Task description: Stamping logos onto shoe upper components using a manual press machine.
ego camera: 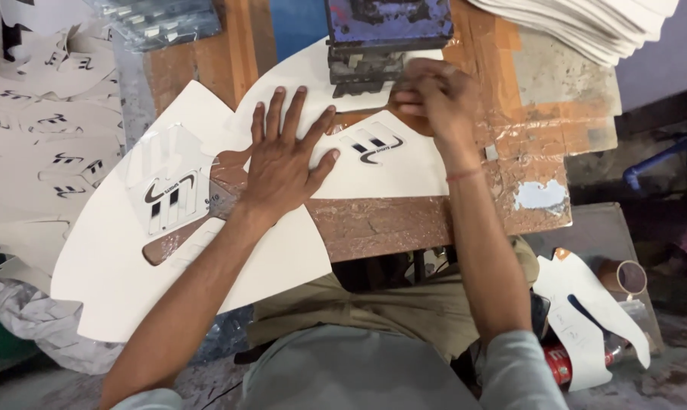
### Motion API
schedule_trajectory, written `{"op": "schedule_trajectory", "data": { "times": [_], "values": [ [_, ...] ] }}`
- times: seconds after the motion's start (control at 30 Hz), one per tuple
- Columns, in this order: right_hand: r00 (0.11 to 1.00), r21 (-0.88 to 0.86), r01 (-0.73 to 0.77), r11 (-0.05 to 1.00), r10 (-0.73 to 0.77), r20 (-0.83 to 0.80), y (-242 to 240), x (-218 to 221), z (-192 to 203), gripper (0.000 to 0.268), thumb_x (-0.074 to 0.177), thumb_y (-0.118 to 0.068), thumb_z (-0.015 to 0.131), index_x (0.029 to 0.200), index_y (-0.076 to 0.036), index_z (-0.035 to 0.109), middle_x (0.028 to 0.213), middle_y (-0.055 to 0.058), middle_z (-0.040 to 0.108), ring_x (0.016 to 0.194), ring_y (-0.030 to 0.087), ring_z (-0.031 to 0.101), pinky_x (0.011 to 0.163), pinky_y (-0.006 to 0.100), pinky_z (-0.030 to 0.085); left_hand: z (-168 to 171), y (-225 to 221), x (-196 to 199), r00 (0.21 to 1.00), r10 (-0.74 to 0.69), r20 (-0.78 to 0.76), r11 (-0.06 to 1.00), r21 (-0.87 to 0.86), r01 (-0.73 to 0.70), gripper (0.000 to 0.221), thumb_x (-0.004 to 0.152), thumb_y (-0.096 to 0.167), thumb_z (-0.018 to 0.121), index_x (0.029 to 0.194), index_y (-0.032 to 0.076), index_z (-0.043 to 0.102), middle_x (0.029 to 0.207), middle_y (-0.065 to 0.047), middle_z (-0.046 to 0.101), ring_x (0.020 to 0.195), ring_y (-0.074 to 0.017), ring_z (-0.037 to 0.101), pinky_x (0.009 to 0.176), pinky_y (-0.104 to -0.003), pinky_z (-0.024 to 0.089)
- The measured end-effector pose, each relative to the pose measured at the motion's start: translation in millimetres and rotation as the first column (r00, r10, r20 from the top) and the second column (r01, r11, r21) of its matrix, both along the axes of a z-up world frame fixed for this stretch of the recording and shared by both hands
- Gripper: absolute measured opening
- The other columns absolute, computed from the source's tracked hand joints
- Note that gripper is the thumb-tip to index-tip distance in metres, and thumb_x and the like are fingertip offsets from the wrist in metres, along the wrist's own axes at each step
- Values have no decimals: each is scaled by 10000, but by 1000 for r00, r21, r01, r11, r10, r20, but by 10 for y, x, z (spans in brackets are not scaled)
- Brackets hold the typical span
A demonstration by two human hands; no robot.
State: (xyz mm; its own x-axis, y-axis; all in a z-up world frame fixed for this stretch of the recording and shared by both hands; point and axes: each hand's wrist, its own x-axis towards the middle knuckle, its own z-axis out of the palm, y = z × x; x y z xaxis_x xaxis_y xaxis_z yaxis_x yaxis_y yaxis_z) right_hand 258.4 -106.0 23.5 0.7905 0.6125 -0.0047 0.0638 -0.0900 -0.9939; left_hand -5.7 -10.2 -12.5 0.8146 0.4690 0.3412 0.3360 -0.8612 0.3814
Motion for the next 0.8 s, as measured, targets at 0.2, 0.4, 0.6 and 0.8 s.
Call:
{"op": "schedule_trajectory", "data": {
  "times": [0.2,0.4,0.6,0.8],
  "values": [
    [862,-125,-503,855,486,-142,222,120,-231,122,965,60,587,1076,35,543,869,179,736,697,186,755,591,282,668,47,38,18,998,65,29,994,-87,-62,780,990,486,630,1544,-10,395,1608,-218,367,1543,-431,226,1258,-618,124],
    [907,-175,-417,892,420,-19,70,55,-16,371,961,11,674,1276,88,493,868,153,713,685,170,727,557,267,626,52,39,14,998,48,45,998,-49,-45,830,980,500,639,1563,-28,374,1583,-233,384,1521,-429,254,1250,-600,148],
    [908,-227,-372,900,403,113,-8,10,-34,320,975,-60,721,1227,109,617,847,117,748,720,150,752,579,252,631,24,70,7,1000,25,9,999,26,-25,745,978,527,651,1538,69,471,1550,-206,372,1486,-422,251,1225,-597,174],
    [891,-156,-416,896,436,127,-85,-16,-73,293,1001,-16,700,1253,120,642,913,113,734,764,127,733,635,248,639,115,106,31,1000,13,-2,997,79,-12,770,903,538,717,1504,94,529,1470,-181,412,1394,-389,330,1121,-572,247]
  ]
}}
